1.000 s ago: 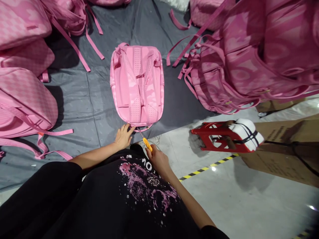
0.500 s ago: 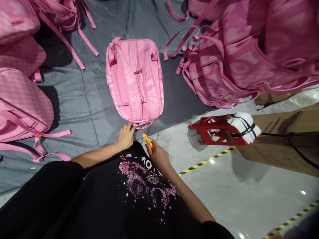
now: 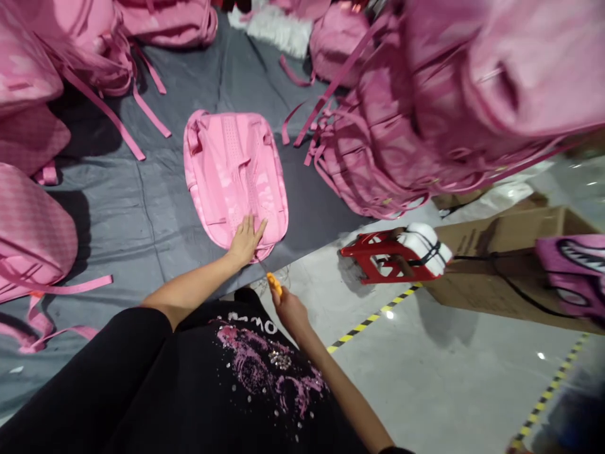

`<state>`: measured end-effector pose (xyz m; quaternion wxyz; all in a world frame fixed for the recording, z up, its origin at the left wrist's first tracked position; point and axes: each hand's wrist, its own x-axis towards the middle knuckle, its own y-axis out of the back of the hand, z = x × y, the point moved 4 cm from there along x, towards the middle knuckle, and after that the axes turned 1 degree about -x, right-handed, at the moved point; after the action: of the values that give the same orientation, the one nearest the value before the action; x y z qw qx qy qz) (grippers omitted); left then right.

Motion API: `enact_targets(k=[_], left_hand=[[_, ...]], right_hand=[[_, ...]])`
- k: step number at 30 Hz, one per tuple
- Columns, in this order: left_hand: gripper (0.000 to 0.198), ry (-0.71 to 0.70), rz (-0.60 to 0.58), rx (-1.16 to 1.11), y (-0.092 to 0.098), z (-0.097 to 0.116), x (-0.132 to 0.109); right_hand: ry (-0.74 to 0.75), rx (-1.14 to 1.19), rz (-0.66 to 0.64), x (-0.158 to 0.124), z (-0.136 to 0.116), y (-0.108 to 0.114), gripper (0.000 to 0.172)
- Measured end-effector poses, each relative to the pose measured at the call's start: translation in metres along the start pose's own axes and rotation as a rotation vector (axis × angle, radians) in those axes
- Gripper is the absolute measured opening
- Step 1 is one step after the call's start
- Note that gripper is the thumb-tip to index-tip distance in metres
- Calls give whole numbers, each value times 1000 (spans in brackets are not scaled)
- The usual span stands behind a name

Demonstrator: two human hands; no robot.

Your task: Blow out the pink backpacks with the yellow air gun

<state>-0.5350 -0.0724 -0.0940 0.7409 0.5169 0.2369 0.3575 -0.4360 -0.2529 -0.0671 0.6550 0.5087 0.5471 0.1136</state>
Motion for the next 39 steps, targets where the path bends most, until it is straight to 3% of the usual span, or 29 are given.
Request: enact_targets(k=[3, 5, 10, 12, 13, 14, 16, 18, 20, 22, 24, 26, 28, 30, 33, 36, 39], left_hand=[[87, 12, 19, -102, 12, -2, 20], [81, 85, 131, -317, 37, -4, 29], [83, 259, 643, -1228, 115, -12, 25], [79, 275, 837, -1434, 122, -16, 12], [71, 303, 901, -1475, 116, -19, 3], [60, 348, 907, -1471, 105, -22, -7], [40, 460, 751, -1381, 71, -26, -29], [38, 524, 472, -1249, 36, -26, -59], [40, 492, 178, -1170, 16, -21, -95], [41, 358, -111, -1103, 16, -14, -131], [48, 190, -211, -882, 34, -15, -156], [66, 121, -91, -491, 57, -31, -165], [88, 143, 27, -120, 69, -55, -160], [85, 167, 18, 65, 68, -78, -145], [59, 217, 106, 49, 82, -100, -116], [43, 248, 423, -52, 134, -105, -91], [34, 82, 685, -140, 189, -92, -74]], right_hand=[[51, 121, 67, -6, 5, -3, 41], [100, 206, 153, -11, 8, -3, 42], [345, 406, 322, -25, 10, -4, 52], [434, 441, 336, -27, 10, -3, 54], [459, 450, 338, -27, 10, -2, 54], [470, 459, 337, -27, 10, -2, 54], [481, 469, 326, -23, 9, -1, 54], [510, 458, 309, -18, 3, -3, 52], [549, 421, 275, -10, -5, -9, 49], [546, 335, 195, 1, -11, -20, 47], [480, 232, 89, 13, -10, -33, 44], [408, 167, 17, 22, 0, -43, 41], [377, 159, -15, 24, 14, -47, 42], [369, 186, -40, 20, 29, -46, 45], [378, 308, -33, 3, 42, -36, 51], [524, 461, 84, -17, 26, -19, 55], [608, 502, 221, -20, -10, 6, 58]])
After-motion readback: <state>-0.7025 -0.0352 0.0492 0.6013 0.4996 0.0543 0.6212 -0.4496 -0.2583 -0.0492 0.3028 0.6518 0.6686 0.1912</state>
